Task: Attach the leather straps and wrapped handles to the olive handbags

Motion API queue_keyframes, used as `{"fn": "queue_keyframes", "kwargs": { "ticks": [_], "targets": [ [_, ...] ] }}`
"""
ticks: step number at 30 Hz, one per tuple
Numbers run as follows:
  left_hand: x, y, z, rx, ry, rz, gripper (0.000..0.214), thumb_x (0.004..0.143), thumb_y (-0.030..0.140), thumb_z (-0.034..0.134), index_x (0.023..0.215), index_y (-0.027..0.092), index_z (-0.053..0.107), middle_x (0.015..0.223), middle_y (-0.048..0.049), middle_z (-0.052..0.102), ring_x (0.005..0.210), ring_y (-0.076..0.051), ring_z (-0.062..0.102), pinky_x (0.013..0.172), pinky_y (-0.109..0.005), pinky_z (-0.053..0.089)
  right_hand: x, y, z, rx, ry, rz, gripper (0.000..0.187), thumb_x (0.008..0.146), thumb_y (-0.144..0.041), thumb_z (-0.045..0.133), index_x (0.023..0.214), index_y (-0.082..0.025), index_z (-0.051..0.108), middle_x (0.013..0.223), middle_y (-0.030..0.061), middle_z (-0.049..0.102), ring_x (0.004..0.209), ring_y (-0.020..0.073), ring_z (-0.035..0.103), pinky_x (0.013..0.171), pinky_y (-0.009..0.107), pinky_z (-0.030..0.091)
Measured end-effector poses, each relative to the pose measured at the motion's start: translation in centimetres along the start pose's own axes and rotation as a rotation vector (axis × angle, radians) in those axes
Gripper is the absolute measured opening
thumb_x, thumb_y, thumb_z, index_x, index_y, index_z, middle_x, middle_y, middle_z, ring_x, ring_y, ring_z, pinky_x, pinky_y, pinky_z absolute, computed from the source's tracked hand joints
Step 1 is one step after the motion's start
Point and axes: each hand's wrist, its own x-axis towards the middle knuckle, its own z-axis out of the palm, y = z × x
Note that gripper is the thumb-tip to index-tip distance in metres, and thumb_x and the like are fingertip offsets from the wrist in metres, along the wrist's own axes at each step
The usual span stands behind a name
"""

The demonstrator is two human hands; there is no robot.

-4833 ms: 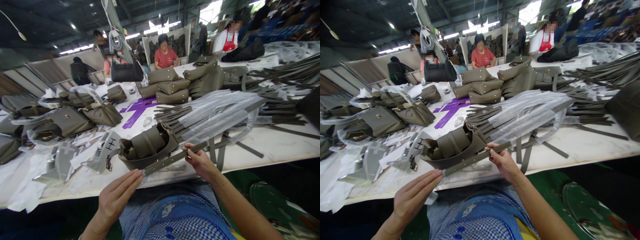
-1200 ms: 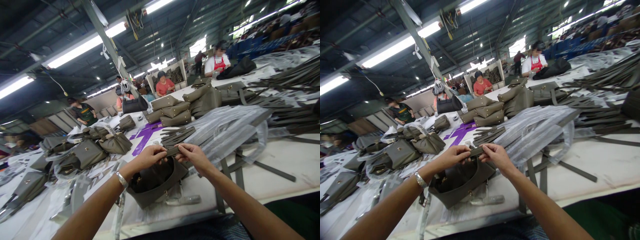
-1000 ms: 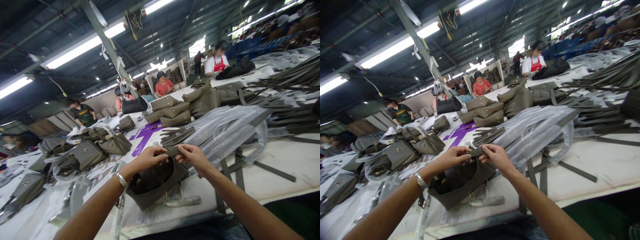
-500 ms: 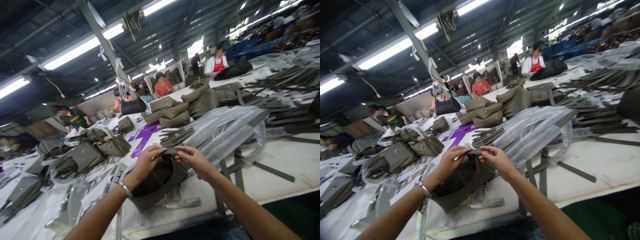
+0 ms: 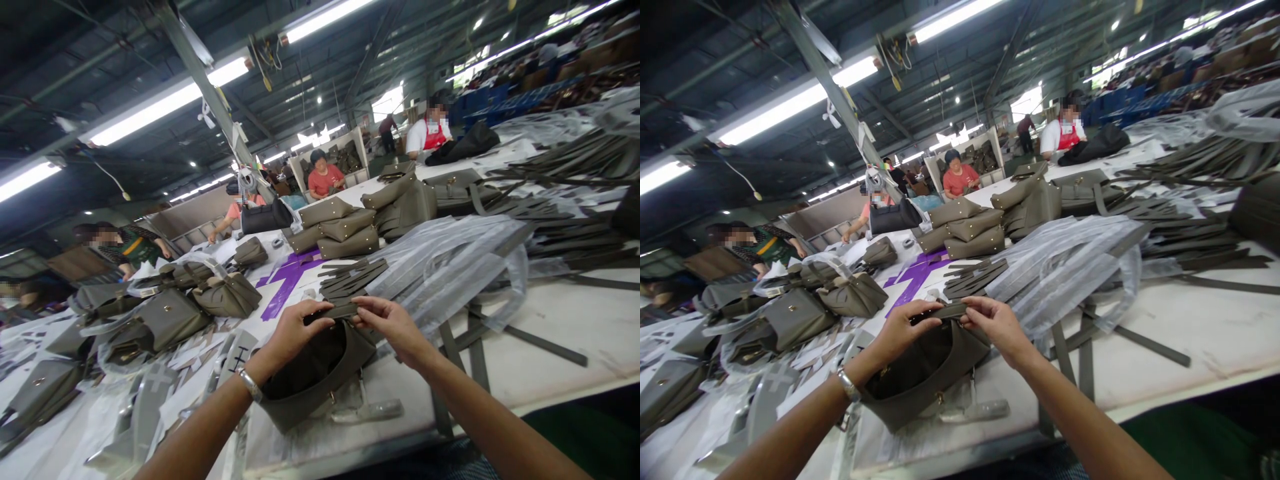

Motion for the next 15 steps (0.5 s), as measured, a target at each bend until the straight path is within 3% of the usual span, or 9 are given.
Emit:
{"fn": "queue_keyframes", "kwargs": {
  "ticks": [15],
  "targets": [
    [0.6, 1.6, 0.2, -0.061, -0.003, -0.017, 0.029, 0.087, 0.035, 0.067, 0.113, 0.024, 0.072, 0.114, -0.0037, 0.073, 0.106, -0.021, 0.065, 0.096, -0.03, 0.047, 0.2, 0.2, 0.8, -0.003, -0.028, -0.02, 0.042, 0.068, -0.041, 0.081, 0.101, -0.017, 0.072, 0.079, 0.0032, 0.076, 0.072, 0.0156, 0.072, 0.075, 0.029, 0.059]
  ]
}}
